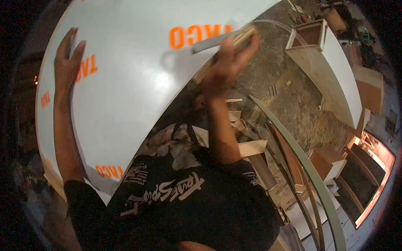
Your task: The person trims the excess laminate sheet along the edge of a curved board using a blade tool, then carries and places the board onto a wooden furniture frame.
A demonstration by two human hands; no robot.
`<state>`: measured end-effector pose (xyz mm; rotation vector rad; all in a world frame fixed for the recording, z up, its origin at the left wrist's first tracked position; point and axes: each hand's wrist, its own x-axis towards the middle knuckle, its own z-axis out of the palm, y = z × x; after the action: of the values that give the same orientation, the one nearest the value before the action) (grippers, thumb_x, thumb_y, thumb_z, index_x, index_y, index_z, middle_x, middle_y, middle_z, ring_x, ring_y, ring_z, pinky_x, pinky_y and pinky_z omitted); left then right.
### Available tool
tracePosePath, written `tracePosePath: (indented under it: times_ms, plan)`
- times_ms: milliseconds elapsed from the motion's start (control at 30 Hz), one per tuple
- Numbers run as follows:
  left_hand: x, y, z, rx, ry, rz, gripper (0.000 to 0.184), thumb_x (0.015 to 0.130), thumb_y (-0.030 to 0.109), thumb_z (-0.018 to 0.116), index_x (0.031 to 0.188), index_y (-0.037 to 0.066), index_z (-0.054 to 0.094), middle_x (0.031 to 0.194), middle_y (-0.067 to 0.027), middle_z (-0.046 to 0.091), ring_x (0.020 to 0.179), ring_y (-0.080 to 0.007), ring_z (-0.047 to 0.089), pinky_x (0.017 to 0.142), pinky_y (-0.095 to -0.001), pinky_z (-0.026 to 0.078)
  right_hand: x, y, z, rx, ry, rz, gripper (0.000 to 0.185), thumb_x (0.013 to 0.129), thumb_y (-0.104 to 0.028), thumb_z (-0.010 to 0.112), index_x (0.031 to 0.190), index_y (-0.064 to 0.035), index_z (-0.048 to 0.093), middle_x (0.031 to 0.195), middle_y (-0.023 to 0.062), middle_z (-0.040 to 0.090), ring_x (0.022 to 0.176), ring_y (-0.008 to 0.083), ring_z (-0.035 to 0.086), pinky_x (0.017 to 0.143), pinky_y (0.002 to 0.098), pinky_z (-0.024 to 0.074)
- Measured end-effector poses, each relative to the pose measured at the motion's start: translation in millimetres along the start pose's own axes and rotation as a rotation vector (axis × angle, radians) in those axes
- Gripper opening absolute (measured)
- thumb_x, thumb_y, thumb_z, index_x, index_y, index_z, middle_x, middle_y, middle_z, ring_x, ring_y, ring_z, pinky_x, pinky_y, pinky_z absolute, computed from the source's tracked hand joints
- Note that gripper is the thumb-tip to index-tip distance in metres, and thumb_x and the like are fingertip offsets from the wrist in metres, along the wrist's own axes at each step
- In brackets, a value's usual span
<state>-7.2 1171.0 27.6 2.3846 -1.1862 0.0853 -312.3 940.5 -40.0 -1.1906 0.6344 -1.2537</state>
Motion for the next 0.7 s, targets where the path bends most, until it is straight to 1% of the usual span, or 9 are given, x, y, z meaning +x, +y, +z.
tracePosePath:
  times_ms: [33,67,167,233,333,433,467,600,700]
  plan:
    - [-13.4,1.6,-5.7,-0.060,-0.034,0.016,0.057,0.099,0.026,0.063,0.150,0.007,0.048,0.157,-0.0152,0.044,0.147,-0.0276,0.039,0.121,-0.0425,0.032,0.5,2.7,-2.1,-0.034,-0.011,-0.030,0.056,0.103,-0.022,0.050,0.150,-0.0020,0.027,0.133,0.0150,0.048,0.121,0.0227,0.051,0.107,0.0387,0.0415]
    - [-32.5,7.9,-16.1,-0.070,-0.043,0.092,0.064,0.093,0.032,0.071,0.147,0.005,0.050,0.155,-0.0166,0.047,0.145,-0.0333,0.040,0.119,-0.0404,0.031,1.8,2.7,-1.4,-0.020,-0.017,-0.045,0.058,0.103,-0.023,0.052,0.150,-0.0012,0.026,0.133,0.0158,0.047,0.121,0.0235,0.050,0.106,0.0393,0.0416]
    - [-117.5,-22.0,-75.9,0.188,-0.278,0.312,0.082,0.094,0.065,0.052,0.153,0.009,0.044,0.161,-0.0146,0.038,0.151,-0.0348,0.030,0.123,-0.0509,0.019,1.6,1.4,7.4,0.031,-0.016,-0.059,0.062,0.101,-0.025,0.054,0.151,0.0004,0.026,0.135,0.0176,0.044,0.122,0.0257,0.049,0.106,0.0409,0.0415]
    - [-177.4,-49.9,-110.9,0.270,-0.303,0.230,0.091,0.091,0.076,0.041,0.154,0.011,0.043,0.163,-0.0124,0.036,0.153,-0.0342,0.028,0.124,-0.0536,0.017,2.2,-3.0,10.1,0.048,0.000,-0.038,0.062,0.101,-0.025,0.054,0.150,0.0006,0.027,0.136,0.0183,0.045,0.125,0.0267,0.049,0.107,0.0414,0.0411]
    - [-231.5,-68.8,-124.4,0.273,-0.218,0.096,0.086,0.092,0.072,0.044,0.155,0.015,0.043,0.164,-0.0114,0.035,0.153,-0.0350,0.026,0.124,-0.0541,0.016,-2.4,-1.9,7.3,0.043,-0.041,-0.038,0.060,0.101,-0.023,0.052,0.150,0.0004,0.028,0.137,0.0189,0.045,0.126,0.0271,0.048,0.108,0.0420,0.0398]
    - [-220.3,-57.4,-119.3,0.260,-0.177,0.110,0.082,0.092,0.069,0.047,0.155,0.018,0.043,0.164,-0.0111,0.035,0.153,-0.0353,0.025,0.124,-0.0550,0.015,-78.9,-8.1,26.3,-0.124,0.009,-0.102,0.062,0.102,-0.026,0.051,0.154,-0.0049,0.025,0.134,0.0141,0.051,0.120,0.0233,0.055,0.099,0.0380,0.0481]
    - [-221.8,-61.0,-118.6,0.257,-0.171,0.109,0.079,0.091,0.065,0.050,0.155,0.020,0.043,0.164,-0.0113,0.035,0.153,-0.0352,0.026,0.124,-0.0554,0.015,-107.8,-6.1,35.2,-0.070,-0.028,-0.181,0.062,0.101,-0.025,0.052,0.154,-0.0055,0.027,0.135,0.0151,0.051,0.120,0.0232,0.055,0.099,0.0381,0.0483]
    - [-225.4,-76.9,-111.1,0.320,-0.103,0.208,0.073,0.093,0.059,0.052,0.156,0.025,0.042,0.164,-0.0119,0.035,0.153,-0.0354,0.027,0.123,-0.0557,0.016,-151.2,-29.0,49.0,-0.083,-0.001,0.012,0.062,0.103,-0.030,0.050,0.154,-0.0033,0.026,0.138,0.0172,0.049,0.124,0.0249,0.052,0.106,0.0396,0.0428]
    - [-228.0,-87.1,-102.5,0.320,-0.037,0.235,0.072,0.094,0.060,0.052,0.156,0.026,0.042,0.163,-0.0128,0.036,0.152,-0.0355,0.028,0.123,-0.0562,0.017,-210.9,-32.1,63.5,-0.184,0.078,-0.056,0.061,0.104,-0.031,0.051,0.153,-0.0033,0.027,0.137,0.0167,0.049,0.125,0.0250,0.051,0.107,0.0387,0.0411]
